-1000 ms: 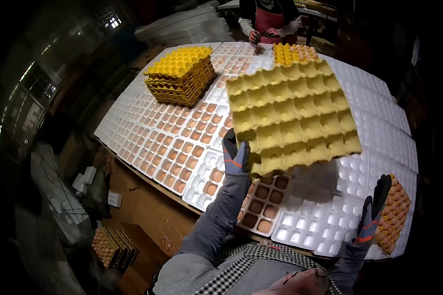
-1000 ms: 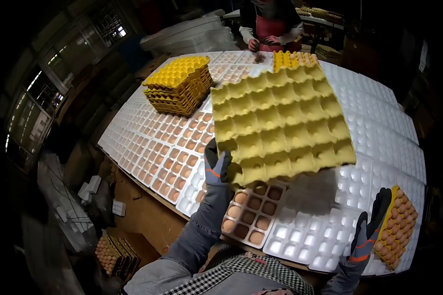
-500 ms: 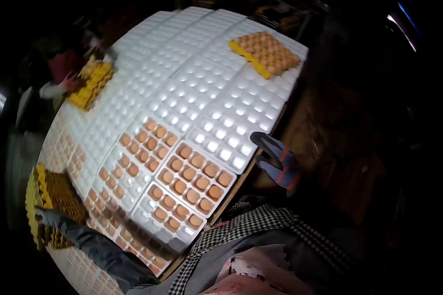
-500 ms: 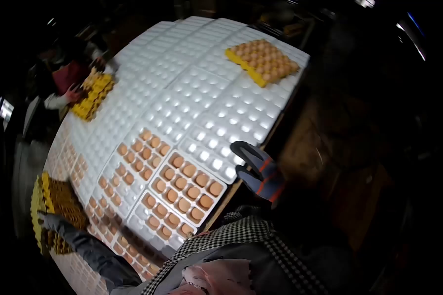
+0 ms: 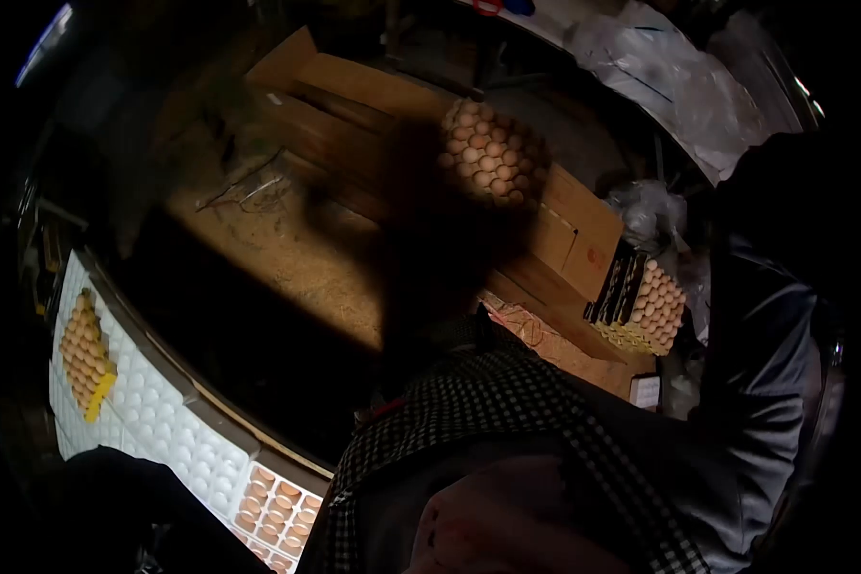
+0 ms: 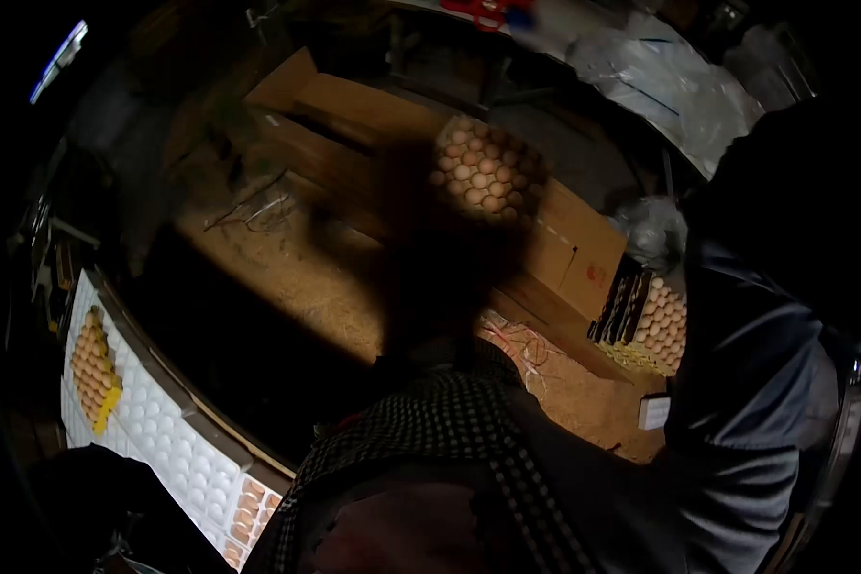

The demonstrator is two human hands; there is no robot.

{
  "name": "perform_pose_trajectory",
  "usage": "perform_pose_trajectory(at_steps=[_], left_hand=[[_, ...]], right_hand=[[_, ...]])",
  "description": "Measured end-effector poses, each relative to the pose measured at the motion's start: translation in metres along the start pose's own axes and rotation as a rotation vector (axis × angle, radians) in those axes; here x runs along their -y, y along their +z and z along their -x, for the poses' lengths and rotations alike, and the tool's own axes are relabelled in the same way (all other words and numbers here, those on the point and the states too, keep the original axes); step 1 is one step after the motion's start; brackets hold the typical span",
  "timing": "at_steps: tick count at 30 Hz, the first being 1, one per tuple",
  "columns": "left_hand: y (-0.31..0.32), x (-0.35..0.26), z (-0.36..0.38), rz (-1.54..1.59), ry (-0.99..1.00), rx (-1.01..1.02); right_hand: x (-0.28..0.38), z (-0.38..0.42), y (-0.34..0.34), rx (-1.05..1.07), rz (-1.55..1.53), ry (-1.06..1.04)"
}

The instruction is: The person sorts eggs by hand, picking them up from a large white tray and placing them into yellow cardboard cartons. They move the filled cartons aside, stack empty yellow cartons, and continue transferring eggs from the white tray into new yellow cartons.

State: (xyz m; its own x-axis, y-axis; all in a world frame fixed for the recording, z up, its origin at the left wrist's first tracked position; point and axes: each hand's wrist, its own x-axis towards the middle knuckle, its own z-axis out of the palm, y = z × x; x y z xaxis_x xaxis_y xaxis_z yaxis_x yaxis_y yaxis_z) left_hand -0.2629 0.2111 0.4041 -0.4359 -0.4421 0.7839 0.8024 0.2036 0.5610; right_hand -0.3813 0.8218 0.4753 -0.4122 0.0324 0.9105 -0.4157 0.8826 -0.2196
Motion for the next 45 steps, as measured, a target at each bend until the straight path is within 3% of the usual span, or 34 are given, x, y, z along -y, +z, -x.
perform_pose_trajectory(at_steps=[2, 6, 8, 9, 13, 19, 23, 27, 31, 35, 38, 40, 41, 43, 45], left_hand=[[0.049, 0.036, 0.002, 0.050, -0.058, 0.066], [0.129, 0.101, 0.010, 0.218, -0.177, 0.194], [0.172, 0.137, 0.020, 0.314, -0.246, 0.282], [0.191, 0.179, 0.039, 0.368, -0.299, 0.344], [0.278, 0.243, 0.090, 0.573, -0.476, 0.482], [0.398, 0.261, 0.191, 0.775, -0.682, 0.632], [0.472, 0.233, 0.262, 0.807, -0.787, 0.710], [0.548, 0.192, 0.341, 0.831, -0.886, 0.709], [0.615, 0.147, 0.421, 0.793, -0.968, 0.697], [0.678, 0.111, 0.557, 0.714, -1.178, 0.702], [0.693, 0.110, 0.720, 0.565, -1.482, 0.859], [0.692, 0.126, 0.832, 0.455, -1.704, 1.002], [0.689, 0.140, 0.879, 0.386, -1.783, 1.066], [0.700, 0.116, 0.905, 0.024, -1.904, 1.047], [0.722, 0.117, 0.940, -0.197, -2.020, 0.968]], right_hand=[[-0.041, 0.009, -0.075, -0.045, 0.206, 0.072], [-0.039, 0.049, -0.216, -0.139, 0.583, 0.195], [-0.016, 0.074, -0.277, -0.170, 0.773, 0.264], [0.000, 0.105, -0.282, -0.179, 0.872, 0.310], [0.081, 0.139, -0.353, -0.235, 1.214, 0.394], [0.175, 0.202, -0.425, -0.416, 1.523, 0.500], [0.158, 0.232, -0.467, -0.495, 1.560, 0.518], [0.074, 0.287, -0.523, -0.588, 1.406, 0.507], [-0.111, 0.378, -0.596, -0.680, 1.007, 0.648], [-0.369, 0.531, -0.606, -0.678, 0.437, 1.009], [-0.516, 0.677, -0.536, -0.561, 0.077, 1.445], [-0.555, 0.783, -0.479, -0.396, -0.144, 1.775], [-0.589, 0.910, -0.468, -0.316, -0.199, 1.884], [-0.581, 0.953, -0.428, -0.489, -0.497, 1.881], [-0.577, 0.980, -0.410, -0.448, -0.453, 2.036]])
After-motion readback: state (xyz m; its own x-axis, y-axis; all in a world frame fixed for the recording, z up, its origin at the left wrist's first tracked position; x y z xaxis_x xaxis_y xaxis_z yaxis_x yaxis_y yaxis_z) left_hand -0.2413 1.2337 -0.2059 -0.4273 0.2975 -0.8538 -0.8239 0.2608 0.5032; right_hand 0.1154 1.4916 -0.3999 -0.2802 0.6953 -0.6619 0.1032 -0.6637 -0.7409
